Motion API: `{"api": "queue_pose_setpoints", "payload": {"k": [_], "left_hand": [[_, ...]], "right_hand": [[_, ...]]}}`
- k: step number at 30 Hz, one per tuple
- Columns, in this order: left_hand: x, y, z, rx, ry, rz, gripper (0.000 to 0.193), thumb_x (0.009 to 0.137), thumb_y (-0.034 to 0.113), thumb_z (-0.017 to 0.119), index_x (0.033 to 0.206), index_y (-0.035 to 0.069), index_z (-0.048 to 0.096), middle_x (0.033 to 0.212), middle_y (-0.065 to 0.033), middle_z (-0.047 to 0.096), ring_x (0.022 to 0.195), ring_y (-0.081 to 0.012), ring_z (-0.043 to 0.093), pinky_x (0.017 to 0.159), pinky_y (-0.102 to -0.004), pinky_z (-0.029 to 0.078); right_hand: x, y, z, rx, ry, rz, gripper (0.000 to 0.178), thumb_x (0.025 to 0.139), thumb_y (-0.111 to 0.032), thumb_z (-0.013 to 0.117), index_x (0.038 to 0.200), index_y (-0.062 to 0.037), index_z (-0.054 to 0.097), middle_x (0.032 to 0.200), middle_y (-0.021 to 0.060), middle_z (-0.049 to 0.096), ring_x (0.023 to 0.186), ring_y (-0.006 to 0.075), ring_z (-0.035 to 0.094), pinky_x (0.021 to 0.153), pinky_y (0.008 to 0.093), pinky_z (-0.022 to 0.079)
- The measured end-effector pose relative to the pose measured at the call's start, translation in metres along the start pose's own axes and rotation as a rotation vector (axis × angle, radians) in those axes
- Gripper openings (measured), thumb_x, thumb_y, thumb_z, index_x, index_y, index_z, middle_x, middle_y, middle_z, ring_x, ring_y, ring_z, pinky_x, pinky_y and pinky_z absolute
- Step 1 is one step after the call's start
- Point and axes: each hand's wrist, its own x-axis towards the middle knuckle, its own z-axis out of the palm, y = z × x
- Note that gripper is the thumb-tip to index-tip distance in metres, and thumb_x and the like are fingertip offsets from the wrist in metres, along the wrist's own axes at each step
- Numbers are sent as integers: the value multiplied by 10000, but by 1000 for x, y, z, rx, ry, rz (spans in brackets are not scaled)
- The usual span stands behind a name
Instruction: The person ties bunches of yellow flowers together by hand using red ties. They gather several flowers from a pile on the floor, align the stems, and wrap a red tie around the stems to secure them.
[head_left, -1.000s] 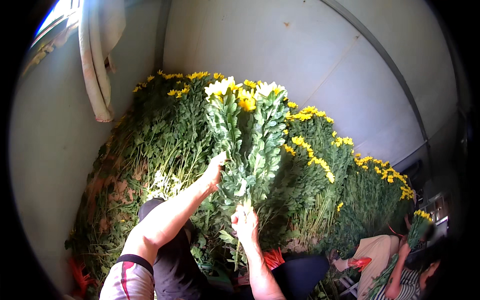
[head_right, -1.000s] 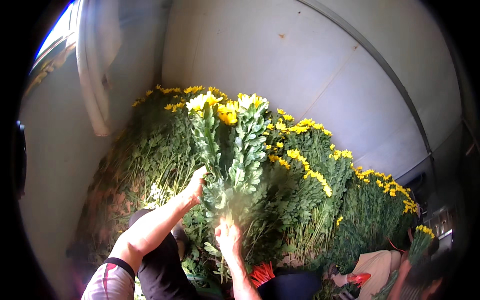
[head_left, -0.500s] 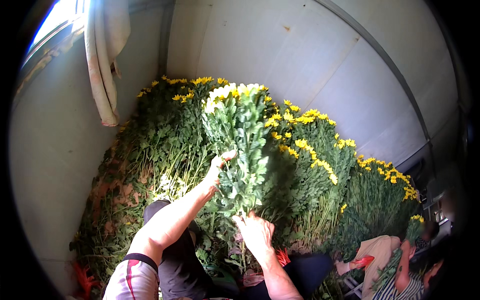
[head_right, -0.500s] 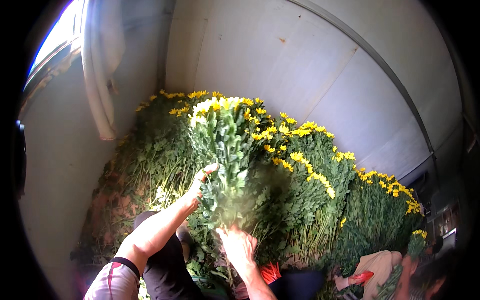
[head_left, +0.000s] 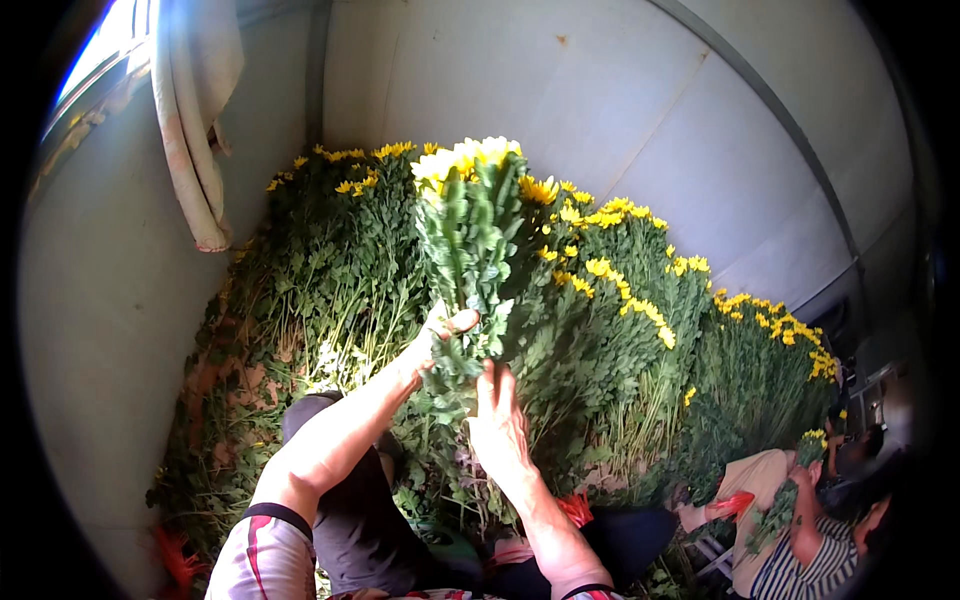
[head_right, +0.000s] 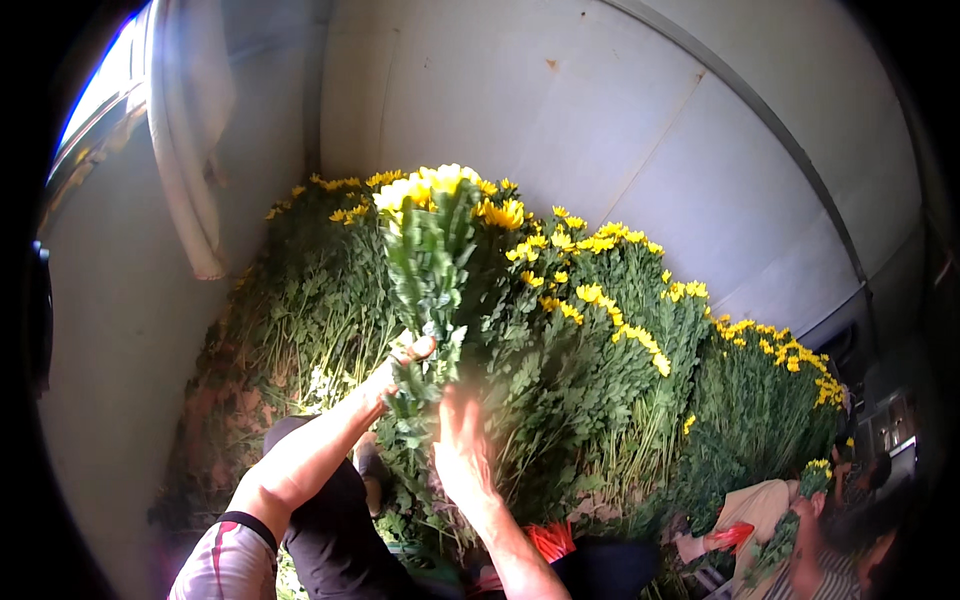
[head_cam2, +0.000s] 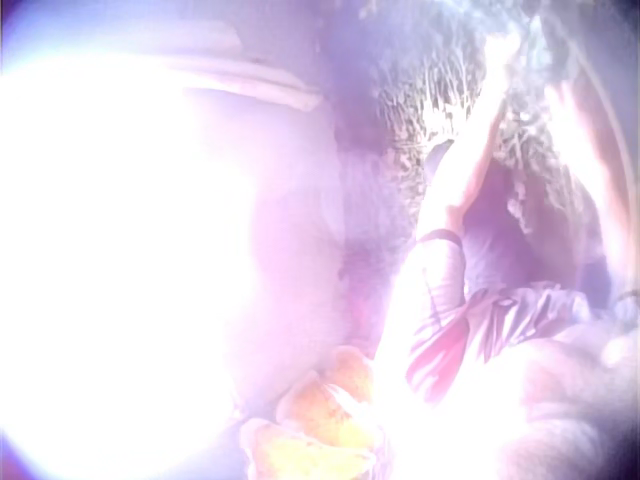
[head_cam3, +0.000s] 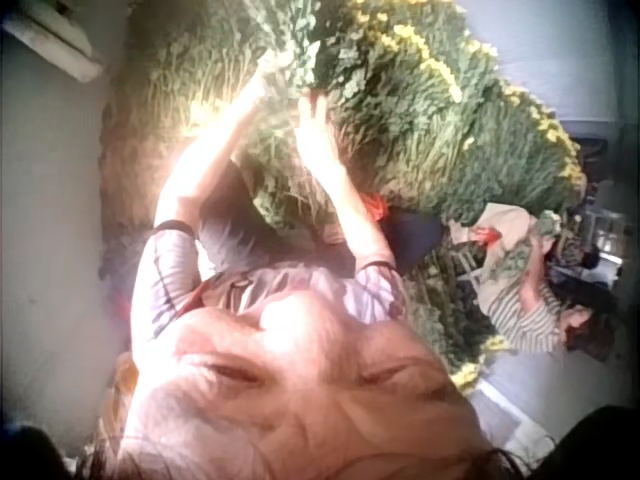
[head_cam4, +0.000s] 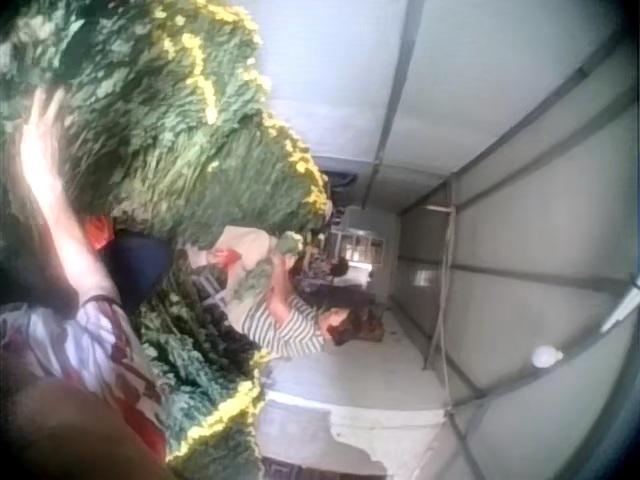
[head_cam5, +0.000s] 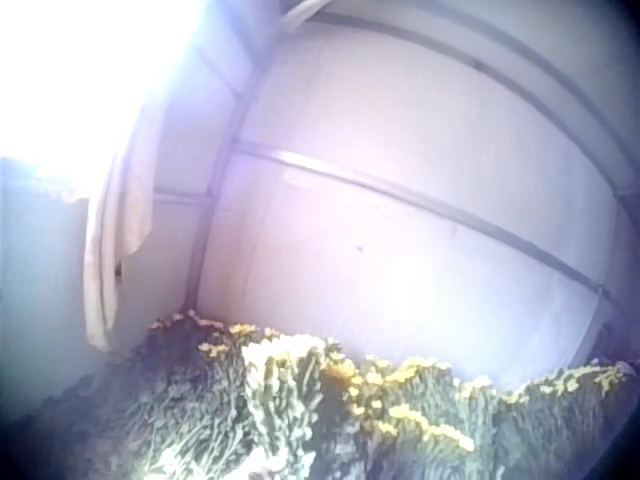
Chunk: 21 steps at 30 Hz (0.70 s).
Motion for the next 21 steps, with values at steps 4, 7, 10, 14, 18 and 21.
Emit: {"api": "queue_pose_setpoints", "payload": {"k": [4,7,10,14,18,21], "left_hand": [[-33,44,26,111,212,-207,148,814,141,718,892,26,666,799,-58,685,692,-134,653,610,-269,563],[-34,32,8,171,453,-182,154,799,146,697,905,38,665,804,-64,692,662,-168,654,623,-311,562],[-44,48,-12,236,491,-308,263,832,285,646,965,59,630,873,-58,653,783,-222,616,698,-397,536],[-59,75,9,315,810,-205,250,784,270,683,960,99,638,801,-35,624,706,-219,605,711,-439,558],[-61,82,-14,263,689,-122,217,784,260,697,925,101,650,773,-16,655,633,-196,613,605,-449,569],[-51,76,3,233,637,-141,164,801,245,675,858,93,660,740,-30,657,593,-171,607,554,-369,565]], "right_hand": [[3,-19,18,-2,94,-123,815,743,-11,685,1436,-23,257,1337,300,306,1083,474,514,865,474,518],[7,-22,27,115,47,-133,734,832,-266,682,1409,-17,305,1308,294,348,992,453,574,798,488,538],[11,-26,23,247,27,-230,750,869,-423,657,1412,-22,332,1346,282,375,929,409,625,788,445,567],[64,45,-6,845,-133,21,573,844,-200,713,1328,-44,449,1164,184,588,985,249,631,894,376,548],[115,246,-57,875,646,462,201,868,-78,625,1067,-55,621,992,118,661,718,186,672,503,232,505],[79,415,-85,78,964,945,168,930,-138,551,1006,-4,615,871,112,676,695,177,667,488,328,475]]}}
